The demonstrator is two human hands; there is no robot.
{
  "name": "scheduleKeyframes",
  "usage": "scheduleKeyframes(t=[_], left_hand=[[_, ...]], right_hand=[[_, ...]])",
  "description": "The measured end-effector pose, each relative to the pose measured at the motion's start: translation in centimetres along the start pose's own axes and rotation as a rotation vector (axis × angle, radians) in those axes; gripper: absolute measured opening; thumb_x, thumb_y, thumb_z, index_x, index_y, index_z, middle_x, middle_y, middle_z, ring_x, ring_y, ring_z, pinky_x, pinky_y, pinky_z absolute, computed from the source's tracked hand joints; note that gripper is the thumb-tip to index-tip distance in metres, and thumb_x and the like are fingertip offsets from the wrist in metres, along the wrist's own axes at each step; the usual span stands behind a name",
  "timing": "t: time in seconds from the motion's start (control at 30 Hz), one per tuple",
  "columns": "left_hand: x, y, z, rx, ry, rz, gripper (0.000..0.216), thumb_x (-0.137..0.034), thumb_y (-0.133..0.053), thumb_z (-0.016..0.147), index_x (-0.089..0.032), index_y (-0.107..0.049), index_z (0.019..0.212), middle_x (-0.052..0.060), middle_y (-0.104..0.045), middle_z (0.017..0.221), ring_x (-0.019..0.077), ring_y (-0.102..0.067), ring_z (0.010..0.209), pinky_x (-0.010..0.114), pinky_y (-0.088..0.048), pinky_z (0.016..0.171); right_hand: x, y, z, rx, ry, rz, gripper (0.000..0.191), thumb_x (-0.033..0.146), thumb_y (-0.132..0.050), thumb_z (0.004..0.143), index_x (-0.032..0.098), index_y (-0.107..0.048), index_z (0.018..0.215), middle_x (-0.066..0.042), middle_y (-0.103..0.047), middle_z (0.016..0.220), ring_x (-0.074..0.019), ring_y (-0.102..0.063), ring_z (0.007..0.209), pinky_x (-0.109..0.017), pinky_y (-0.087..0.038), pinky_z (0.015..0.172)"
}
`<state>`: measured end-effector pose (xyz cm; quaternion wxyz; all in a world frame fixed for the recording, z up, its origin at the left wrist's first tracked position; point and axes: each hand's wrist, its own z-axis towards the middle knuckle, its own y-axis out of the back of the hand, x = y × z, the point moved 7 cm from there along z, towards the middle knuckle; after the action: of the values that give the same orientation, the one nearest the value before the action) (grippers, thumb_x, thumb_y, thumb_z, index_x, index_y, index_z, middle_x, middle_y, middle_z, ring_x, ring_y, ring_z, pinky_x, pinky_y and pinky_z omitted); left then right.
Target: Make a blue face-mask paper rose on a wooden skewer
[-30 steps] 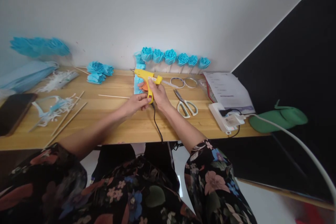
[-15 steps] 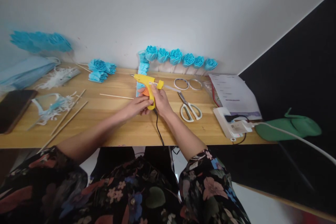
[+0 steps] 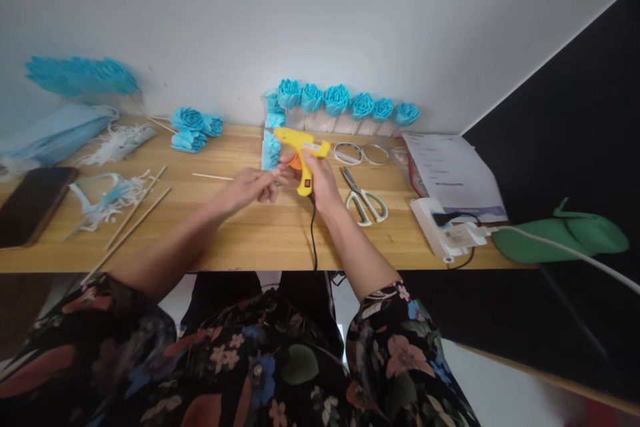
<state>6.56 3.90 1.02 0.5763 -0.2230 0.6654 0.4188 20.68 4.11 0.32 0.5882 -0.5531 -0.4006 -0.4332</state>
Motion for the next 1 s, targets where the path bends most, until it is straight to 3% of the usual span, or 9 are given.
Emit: scheduleKeyframes(t=[0.07, 0.13, 0.27, 0.5, 0.63, 0.87, 1.0], left_hand=[[-0.2, 2.8, -0.1, -0.113, -0.024, 0.119, 0.048, -0.051, -0.046, 0.096, -0.014, -0.067, 0.073, 0.004, -0.064, 0.063, 0.0111, -0.048, 0.053, 0.024, -0.039, 0.055], [-0.4, 5.5, -0.2, -0.211, -0.067, 0.335, 0.045, -0.047, -0.049, 0.094, -0.015, -0.065, 0.068, 0.003, -0.061, 0.062, 0.0122, -0.047, 0.055, 0.026, -0.035, 0.057], [0.2, 8.3, -0.2, -0.266, -0.176, 0.717, 0.031, -0.035, -0.053, 0.092, -0.016, -0.07, 0.074, 0.005, -0.066, 0.068, 0.0167, -0.052, 0.064, 0.029, -0.033, 0.062], [4.6, 7.9, 0.5, -0.06, -0.178, 1.025, 0.03, -0.031, -0.052, 0.091, -0.017, -0.078, 0.094, 0.012, -0.075, 0.097, 0.0246, -0.065, 0.088, 0.031, -0.042, 0.074], [5.4, 7.8, 0.3, -0.064, -0.223, 0.954, 0.03, -0.032, -0.055, 0.09, -0.016, -0.079, 0.098, 0.013, -0.075, 0.1, 0.027, -0.066, 0.094, 0.035, -0.045, 0.082], [5.8, 7.9, -0.1, -0.057, -0.222, 0.89, 0.022, -0.032, -0.062, 0.088, -0.019, -0.077, 0.098, 0.01, -0.074, 0.1, 0.0242, -0.065, 0.095, 0.033, -0.046, 0.083], [5.7, 7.9, -0.2, -0.043, -0.209, 0.863, 0.02, -0.03, -0.062, 0.089, -0.018, -0.076, 0.097, 0.009, -0.074, 0.1, 0.0233, -0.065, 0.095, 0.032, -0.045, 0.083]], right_hand=[[0.3, 1.9, 0.8, -0.087, 0.011, 0.023, 0.043, 0.065, -0.063, 0.087, 0.023, -0.068, 0.095, -0.005, -0.079, 0.094, -0.0201, -0.077, 0.083, -0.031, -0.064, 0.069], [-0.1, 3.4, 1.5, -0.145, -0.038, 0.039, 0.041, 0.062, -0.062, 0.089, 0.023, -0.067, 0.099, -0.004, -0.079, 0.095, -0.0176, -0.077, 0.079, -0.027, -0.063, 0.065], [-1.0, 4.2, 2.1, -0.171, -0.078, 0.006, 0.037, 0.058, -0.058, 0.092, 0.024, -0.066, 0.104, -0.002, -0.079, 0.097, -0.0115, -0.072, 0.064, -0.022, -0.057, 0.054], [-2.3, 2.6, 1.6, -0.05, -0.158, -0.113, 0.035, 0.054, -0.069, 0.085, 0.02, -0.069, 0.095, -0.004, -0.078, 0.084, -0.0113, -0.065, 0.057, -0.023, -0.053, 0.052], [-2.2, 3.1, 1.0, 0.01, -0.165, -0.205, 0.039, 0.057, -0.073, 0.08, 0.019, -0.071, 0.082, -0.005, -0.077, 0.075, -0.0126, -0.063, 0.056, -0.025, -0.054, 0.056], [-1.3, 5.3, 0.4, -0.074, -0.097, -0.257, 0.049, 0.069, -0.07, 0.074, 0.021, -0.073, 0.082, -0.007, -0.079, 0.083, -0.0153, -0.062, 0.058, -0.028, -0.052, 0.053], [-1.3, 5.1, -0.1, 0.047, -0.127, -0.356, 0.046, 0.066, -0.072, 0.077, 0.02, -0.075, 0.077, -0.006, -0.075, 0.074, -0.0154, -0.061, 0.059, -0.027, -0.051, 0.056]])
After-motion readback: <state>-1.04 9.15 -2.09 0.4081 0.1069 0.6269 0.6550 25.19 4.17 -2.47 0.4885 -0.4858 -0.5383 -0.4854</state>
